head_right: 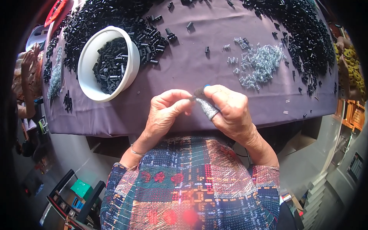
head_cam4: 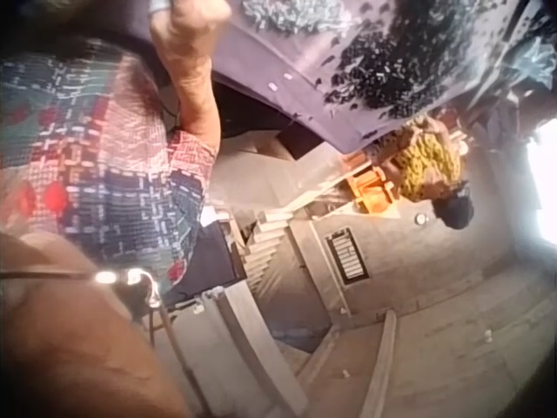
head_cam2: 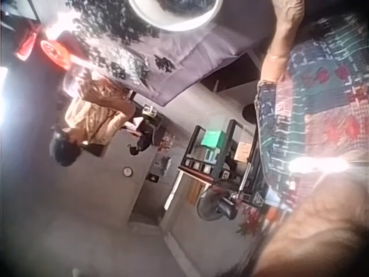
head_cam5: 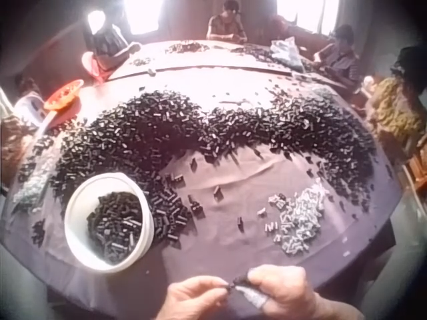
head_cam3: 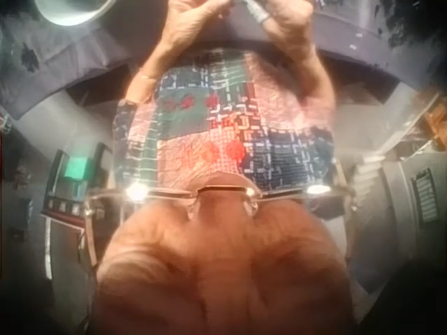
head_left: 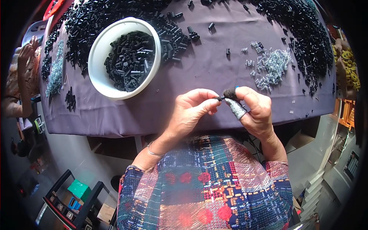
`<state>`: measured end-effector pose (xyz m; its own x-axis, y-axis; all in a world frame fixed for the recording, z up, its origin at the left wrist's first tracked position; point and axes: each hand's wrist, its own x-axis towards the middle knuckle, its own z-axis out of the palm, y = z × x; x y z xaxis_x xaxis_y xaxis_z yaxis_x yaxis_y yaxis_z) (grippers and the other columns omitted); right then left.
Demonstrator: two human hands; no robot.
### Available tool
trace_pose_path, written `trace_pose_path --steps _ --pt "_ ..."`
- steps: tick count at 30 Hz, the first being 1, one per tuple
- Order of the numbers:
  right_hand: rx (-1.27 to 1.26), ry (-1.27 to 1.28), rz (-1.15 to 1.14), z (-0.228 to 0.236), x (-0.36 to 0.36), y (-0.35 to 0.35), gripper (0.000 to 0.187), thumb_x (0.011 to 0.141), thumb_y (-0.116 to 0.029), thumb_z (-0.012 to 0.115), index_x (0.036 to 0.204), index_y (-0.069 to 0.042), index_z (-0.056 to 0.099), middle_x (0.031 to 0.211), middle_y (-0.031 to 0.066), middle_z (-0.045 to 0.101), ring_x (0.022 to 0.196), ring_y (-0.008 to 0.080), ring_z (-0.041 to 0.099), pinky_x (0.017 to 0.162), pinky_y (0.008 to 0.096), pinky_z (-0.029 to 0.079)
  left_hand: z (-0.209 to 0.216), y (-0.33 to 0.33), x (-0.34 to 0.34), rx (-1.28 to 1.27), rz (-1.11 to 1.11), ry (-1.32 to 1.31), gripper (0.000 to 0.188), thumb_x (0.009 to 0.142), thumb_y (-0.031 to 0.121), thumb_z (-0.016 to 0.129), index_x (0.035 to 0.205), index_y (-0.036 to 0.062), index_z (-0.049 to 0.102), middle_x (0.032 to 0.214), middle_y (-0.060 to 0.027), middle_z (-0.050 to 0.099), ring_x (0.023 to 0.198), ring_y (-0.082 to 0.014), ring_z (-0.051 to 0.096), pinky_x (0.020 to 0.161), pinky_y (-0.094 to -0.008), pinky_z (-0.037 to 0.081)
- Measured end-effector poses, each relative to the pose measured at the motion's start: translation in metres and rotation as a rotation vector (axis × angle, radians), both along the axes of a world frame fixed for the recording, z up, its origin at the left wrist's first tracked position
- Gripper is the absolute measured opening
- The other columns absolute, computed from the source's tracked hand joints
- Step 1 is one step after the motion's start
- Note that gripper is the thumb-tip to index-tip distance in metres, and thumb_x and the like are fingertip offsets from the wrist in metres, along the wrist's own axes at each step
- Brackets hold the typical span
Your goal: The person assembles small plastic parts by inserting metal springs into the components by hand.
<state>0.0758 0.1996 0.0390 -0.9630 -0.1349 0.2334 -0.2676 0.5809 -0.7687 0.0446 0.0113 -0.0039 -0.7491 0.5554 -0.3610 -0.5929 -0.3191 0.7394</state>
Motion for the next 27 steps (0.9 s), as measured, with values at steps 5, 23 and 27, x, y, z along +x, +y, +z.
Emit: trace_pose_path --steps 5,23,27 --pt "0.049 -0.004 0.0 0.0019 0.0005 -0.0017 0.024 0.071 0.008 0.066 0.094 0.003 0.063 0.086 0.0132 0.067 0.076 0.0243 0.067 0.069 0.0305 0.053 -0.0005 0.0001 0.0034 -0.022 0.022 0.024 0.017 0.087 0.007 0.066 0.102 -0.0017 0.064 0.087 -0.0036 0.066 0.075 -0.0076 0.059 0.069 -0.0211 0.048" --pt "0.128 0.032 0.035 0.0025 -0.0024 -0.0063 0.028 0.065 0.011 0.062 0.092 0.003 0.059 0.084 0.0162 0.065 0.074 0.0317 0.066 0.066 0.0345 0.053 0.0054 0.0063 0.0084 -0.196 0.06 0.101 0.015 0.089 0.007 0.064 0.102 -0.0015 0.064 0.085 -0.0004 0.064 0.076 -0.0061 0.057 0.071 -0.02 0.048" --pt "0.139 0.04 0.043 0.0034 -0.0041 -0.0062 0.028 0.064 0.011 0.062 0.092 0.003 0.059 0.084 0.0161 0.065 0.075 0.0317 0.066 0.067 0.0345 0.053 0.0053 0.0072 0.0098 -0.194 0.082 0.105 0.015 0.089 0.007 0.063 0.102 -0.0011 0.064 0.085 0.0001 0.064 0.076 -0.006 0.058 0.07 -0.0198 0.049"
